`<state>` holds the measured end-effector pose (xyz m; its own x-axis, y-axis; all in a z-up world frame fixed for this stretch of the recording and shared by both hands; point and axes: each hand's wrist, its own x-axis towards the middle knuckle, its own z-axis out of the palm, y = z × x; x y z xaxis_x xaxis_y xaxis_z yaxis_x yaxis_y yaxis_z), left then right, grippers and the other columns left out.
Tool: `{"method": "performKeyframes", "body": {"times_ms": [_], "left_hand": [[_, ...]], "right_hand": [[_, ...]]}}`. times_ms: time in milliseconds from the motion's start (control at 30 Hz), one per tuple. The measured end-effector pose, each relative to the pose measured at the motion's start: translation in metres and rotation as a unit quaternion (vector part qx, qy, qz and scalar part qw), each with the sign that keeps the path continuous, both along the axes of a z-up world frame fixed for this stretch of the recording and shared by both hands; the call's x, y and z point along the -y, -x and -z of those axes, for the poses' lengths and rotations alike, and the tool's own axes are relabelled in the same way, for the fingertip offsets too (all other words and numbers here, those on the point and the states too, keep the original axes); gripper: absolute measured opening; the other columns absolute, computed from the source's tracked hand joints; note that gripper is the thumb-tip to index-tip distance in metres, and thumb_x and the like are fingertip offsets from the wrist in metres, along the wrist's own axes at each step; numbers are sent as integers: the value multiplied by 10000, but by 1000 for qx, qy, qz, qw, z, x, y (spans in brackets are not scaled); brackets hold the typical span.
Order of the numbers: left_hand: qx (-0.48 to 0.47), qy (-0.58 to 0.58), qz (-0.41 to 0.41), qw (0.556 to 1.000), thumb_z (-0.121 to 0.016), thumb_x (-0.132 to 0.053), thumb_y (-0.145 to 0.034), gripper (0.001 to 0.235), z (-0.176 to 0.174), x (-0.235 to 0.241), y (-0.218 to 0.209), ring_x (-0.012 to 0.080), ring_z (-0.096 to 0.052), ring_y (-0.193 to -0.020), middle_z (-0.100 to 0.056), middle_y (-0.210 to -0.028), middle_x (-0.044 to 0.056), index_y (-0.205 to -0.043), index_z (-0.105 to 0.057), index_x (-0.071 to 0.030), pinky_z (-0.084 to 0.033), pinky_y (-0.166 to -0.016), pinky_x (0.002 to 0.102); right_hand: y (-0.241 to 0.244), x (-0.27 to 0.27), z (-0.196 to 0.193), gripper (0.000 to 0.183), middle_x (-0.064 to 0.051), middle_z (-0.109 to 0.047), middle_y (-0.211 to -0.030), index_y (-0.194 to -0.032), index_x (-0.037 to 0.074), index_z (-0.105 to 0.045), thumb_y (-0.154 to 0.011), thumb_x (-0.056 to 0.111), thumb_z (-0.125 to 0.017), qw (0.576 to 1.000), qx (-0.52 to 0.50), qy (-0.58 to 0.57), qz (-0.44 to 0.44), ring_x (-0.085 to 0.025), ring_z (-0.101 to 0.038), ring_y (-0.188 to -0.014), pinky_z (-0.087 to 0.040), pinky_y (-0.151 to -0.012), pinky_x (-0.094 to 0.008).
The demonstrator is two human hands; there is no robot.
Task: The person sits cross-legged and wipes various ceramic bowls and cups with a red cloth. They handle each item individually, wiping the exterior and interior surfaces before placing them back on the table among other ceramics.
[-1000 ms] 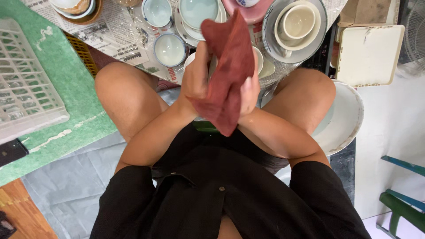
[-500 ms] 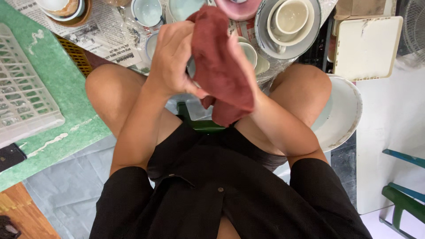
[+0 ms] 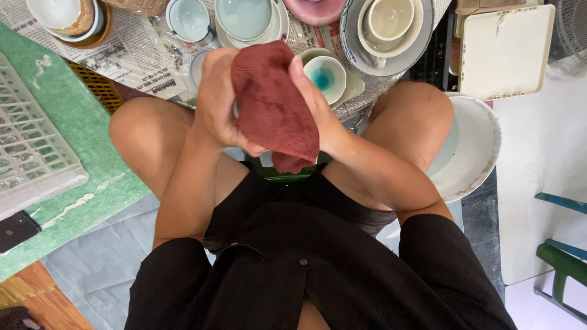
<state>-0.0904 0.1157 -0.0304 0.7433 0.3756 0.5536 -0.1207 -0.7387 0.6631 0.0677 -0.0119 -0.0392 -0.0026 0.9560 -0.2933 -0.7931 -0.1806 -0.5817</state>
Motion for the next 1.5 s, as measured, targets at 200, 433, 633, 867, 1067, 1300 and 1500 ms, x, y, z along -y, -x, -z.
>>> {"method": "performKeyframes", "body": {"times_ms": [200,433,633,867,1067,1300,1500], "left_hand": [[121,-108,37,986,-717,-699,-749,853,-16,-23,8,384,-610,-801,-651,-882,217,-1120,-631,64,-498,-715,455],[110,-6,-6,994,-703,-636,-827,713,-40,1,13,301,-623,-779,-684,-890,165,-1115,-575,3,-475,-690,408],[135,249,9,959,-685,-742,-806,809,-45,23,6,157,-590,-803,-642,-918,70,-1193,-561,-43,-461,-701,298],[-81,403,20,911,-513,-832,-916,921,-47,31,8,147,-661,-981,-652,-1084,88,-1300,-506,6,-526,-876,252],[-117,363,-43,923,-665,-694,-945,845,-27,43,0,218,-708,-1094,-693,-1196,146,-1349,-477,24,-574,-954,327],[-35,223,-68,972,-741,-694,-897,974,11,38,-5,225,-640,-1230,-603,-1381,145,-1504,-386,-21,-526,-1091,312],[27,141,-36,989,-883,-624,-784,1056,8,29,-10,258,-629,-1177,-567,-1296,141,-1528,-388,-61,-522,-1040,332]], "right_hand": [[37,17,1,662,-151,-595,-1307,-1465,-13,-399,-1111,545,-393,991,118,-55,-15,-226,-621,-1182,-529,-1044,-385],[73,35,37,696,-73,-510,-1465,-1529,57,-377,-1058,554,-502,846,484,-192,115,-216,-518,-1377,-399,-1213,-375],[48,27,52,701,-135,-517,-1403,-1417,64,-476,-898,398,-807,820,516,-246,40,-321,-512,-1351,-372,-1210,-443],[18,-14,59,451,-205,-489,-1280,-1188,95,-546,-905,417,-687,490,627,-480,369,-416,-504,-1301,-435,-1065,-577],[12,-6,28,545,-253,-497,-1360,-1201,3,-437,-975,420,-706,627,601,-404,288,-489,-495,-1293,-407,-1110,-639],[29,14,14,616,-97,-450,-1499,-1577,70,-370,-1079,282,-665,853,458,-141,204,-235,-510,-1352,-443,-1179,-374],[29,15,15,624,-104,-474,-1500,-1568,49,-379,-1069,281,-673,920,347,-104,151,-224,-526,-1368,-448,-1193,-371]]}}
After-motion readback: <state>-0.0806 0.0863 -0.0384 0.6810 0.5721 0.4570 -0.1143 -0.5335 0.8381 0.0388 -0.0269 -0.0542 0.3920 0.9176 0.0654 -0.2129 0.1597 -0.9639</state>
